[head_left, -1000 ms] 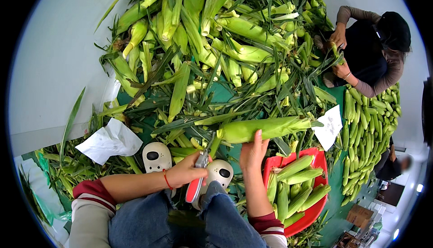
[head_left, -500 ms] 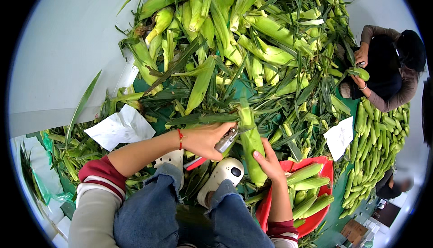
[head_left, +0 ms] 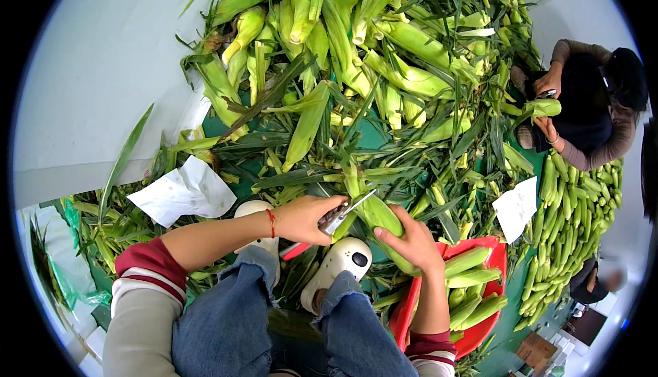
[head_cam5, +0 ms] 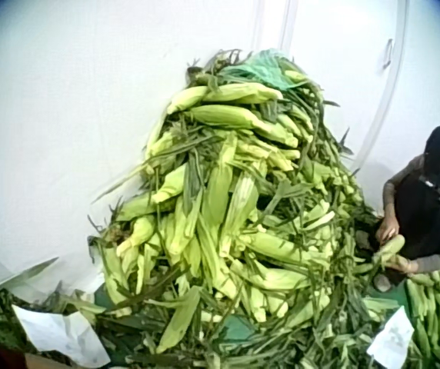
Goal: The person uses garden shears to trim the ends and peel back the husks from ears of corn, placing the shucked corn into a red plastic bin.
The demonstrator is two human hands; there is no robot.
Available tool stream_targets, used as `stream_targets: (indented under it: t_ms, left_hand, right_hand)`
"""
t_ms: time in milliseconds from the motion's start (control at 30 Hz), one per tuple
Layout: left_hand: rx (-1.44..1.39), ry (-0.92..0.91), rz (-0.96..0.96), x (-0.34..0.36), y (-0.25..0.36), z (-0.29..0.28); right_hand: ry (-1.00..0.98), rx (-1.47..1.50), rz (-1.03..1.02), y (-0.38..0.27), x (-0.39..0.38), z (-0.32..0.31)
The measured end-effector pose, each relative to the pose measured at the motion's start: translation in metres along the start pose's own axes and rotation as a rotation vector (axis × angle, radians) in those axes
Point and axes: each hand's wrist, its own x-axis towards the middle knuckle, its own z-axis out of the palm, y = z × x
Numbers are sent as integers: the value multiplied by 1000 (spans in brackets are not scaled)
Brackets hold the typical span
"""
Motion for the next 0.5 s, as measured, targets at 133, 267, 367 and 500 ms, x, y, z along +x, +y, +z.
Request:
stream_targets:
  t_ms: [133,267,367,500]
  left_hand:
    - [88,207,-255,-4,-26,-13]
    - [221,369,-131,-8,-30,-23]
    - [-384,345,-125,-7,3,-10]
    - [-672,439,28,-8,49,-3]
  right_hand:
    - [68,-25,-2,-4,-9,-7]
    - [263,180,-255,5,-10,6]
    - [293,252,-326,8,-6,23]
    - [295,262,-343,2,0,42]
